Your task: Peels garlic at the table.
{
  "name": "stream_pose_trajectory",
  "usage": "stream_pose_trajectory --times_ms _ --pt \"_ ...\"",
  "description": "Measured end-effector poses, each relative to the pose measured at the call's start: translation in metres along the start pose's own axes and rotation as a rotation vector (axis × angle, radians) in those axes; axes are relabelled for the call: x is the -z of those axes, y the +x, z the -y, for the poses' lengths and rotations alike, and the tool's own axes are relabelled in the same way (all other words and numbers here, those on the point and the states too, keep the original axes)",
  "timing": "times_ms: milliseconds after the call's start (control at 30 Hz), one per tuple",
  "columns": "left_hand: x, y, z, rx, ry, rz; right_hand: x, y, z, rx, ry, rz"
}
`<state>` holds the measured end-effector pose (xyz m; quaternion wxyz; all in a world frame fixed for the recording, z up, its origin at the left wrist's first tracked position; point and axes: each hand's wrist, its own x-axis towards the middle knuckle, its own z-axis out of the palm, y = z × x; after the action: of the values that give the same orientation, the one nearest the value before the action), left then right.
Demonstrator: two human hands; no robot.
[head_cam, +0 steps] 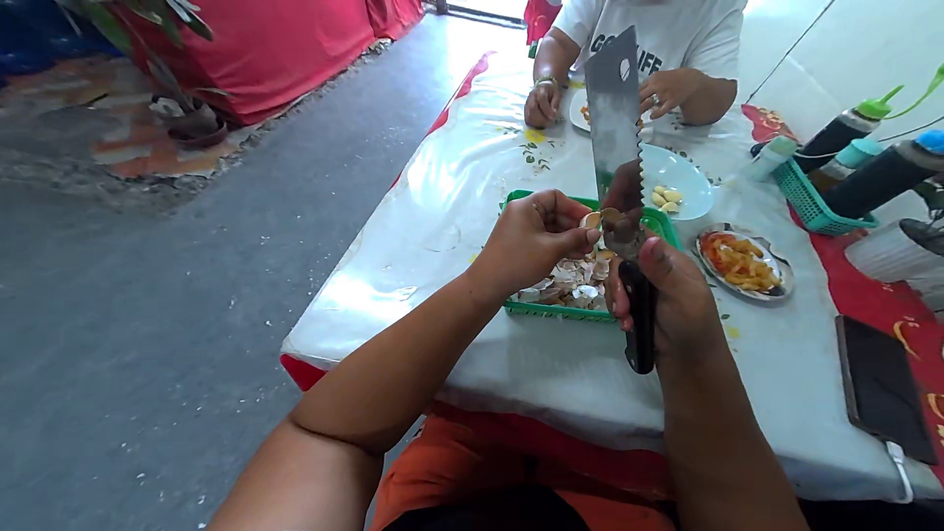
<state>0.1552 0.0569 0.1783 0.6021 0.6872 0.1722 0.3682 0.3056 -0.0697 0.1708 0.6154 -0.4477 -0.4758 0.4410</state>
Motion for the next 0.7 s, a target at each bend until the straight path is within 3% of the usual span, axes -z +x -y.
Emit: stream_pose_trajectory --times_ms 167,233,700 --pt "0.0034 0.0013 -0.0079 0.275 -0.287 0.056 0.0011 0.0014 -0.0012 0.011 0.014 0.023" --pt "0.0043 0.0023 -0.0073 0.312 -0.340 0.059 0.0001 0.0015 -0.0005 0.007 0.007 0.014" --pt "0.0044 -0.0003 -0.0082 0.139 -0.022 0.015 -0.0024 -0.0017 -0.0020 0.055 -0.102 -0.042"
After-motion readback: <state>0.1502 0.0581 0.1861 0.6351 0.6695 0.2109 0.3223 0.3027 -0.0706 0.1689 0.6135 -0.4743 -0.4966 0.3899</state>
